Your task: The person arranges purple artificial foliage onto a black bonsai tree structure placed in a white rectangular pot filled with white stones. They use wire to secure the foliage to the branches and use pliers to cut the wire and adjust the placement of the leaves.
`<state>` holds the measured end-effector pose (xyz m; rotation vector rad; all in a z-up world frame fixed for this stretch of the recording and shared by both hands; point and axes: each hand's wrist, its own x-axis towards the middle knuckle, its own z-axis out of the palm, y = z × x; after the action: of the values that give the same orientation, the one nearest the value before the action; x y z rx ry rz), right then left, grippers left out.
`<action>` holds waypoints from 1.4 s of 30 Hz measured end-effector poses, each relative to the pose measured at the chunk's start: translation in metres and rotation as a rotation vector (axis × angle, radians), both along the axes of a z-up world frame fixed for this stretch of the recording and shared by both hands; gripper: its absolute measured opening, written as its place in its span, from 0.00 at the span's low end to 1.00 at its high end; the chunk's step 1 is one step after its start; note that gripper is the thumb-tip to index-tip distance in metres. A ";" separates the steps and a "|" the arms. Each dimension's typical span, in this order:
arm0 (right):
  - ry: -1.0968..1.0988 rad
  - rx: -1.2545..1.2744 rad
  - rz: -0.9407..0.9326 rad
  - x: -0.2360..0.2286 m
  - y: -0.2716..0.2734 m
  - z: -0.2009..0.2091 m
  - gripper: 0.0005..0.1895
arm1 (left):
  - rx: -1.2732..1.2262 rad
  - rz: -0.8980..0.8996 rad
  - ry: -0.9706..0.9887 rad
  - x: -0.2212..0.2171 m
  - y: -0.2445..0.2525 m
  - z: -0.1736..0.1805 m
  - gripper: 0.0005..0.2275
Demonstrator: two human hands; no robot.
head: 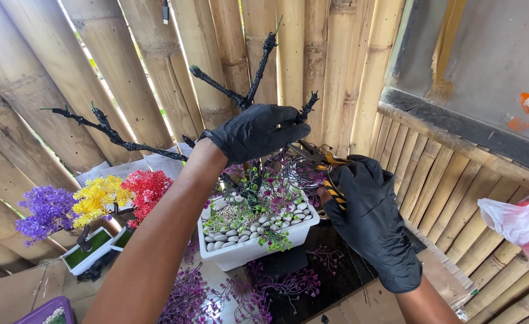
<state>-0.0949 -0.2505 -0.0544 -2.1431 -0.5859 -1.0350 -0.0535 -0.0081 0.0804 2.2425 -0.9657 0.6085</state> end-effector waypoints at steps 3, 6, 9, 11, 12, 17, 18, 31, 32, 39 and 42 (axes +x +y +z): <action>-0.159 -0.355 -0.228 0.037 -0.010 -0.039 0.44 | -0.026 -0.054 -0.074 0.004 0.000 -0.003 0.13; -0.141 -0.351 -0.267 0.024 0.002 -0.036 0.46 | -0.023 -0.098 -0.149 0.007 0.001 -0.008 0.13; -0.021 -0.022 -0.155 -0.016 0.027 0.000 0.39 | -0.028 -0.091 -0.160 0.007 0.004 -0.009 0.12; -0.048 0.068 -0.154 -0.031 0.034 0.016 0.32 | -0.026 -0.082 -0.165 0.008 0.005 -0.008 0.11; -0.050 0.069 -0.154 -0.032 0.036 0.016 0.32 | -0.026 -0.083 -0.167 0.011 0.005 -0.009 0.11; -0.039 0.023 -0.247 -0.036 0.045 0.017 0.32 | -0.029 -0.078 -0.194 0.013 0.004 -0.013 0.12; -0.038 0.022 -0.248 -0.038 0.047 0.018 0.32 | -0.030 -0.080 -0.192 0.013 0.005 -0.013 0.12; -0.117 -0.162 -0.310 -0.041 0.052 0.003 0.16 | 0.124 -0.021 -0.123 0.002 0.000 0.004 0.14; -0.114 -0.151 -0.330 -0.042 0.056 0.002 0.15 | 0.118 -0.006 -0.148 0.003 -0.001 0.003 0.14; -0.116 -0.142 -0.330 -0.061 0.078 0.004 0.17 | 0.083 -0.009 -0.211 0.002 -0.001 0.001 0.13; -0.171 -0.133 -0.346 -0.069 0.084 0.005 0.15 | 0.097 0.030 -0.150 0.001 -0.001 0.001 0.13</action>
<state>-0.1644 -0.1662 -0.0494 -2.3408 -0.3761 -1.4122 -0.0521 -0.0092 0.0809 2.3266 -1.0575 0.7678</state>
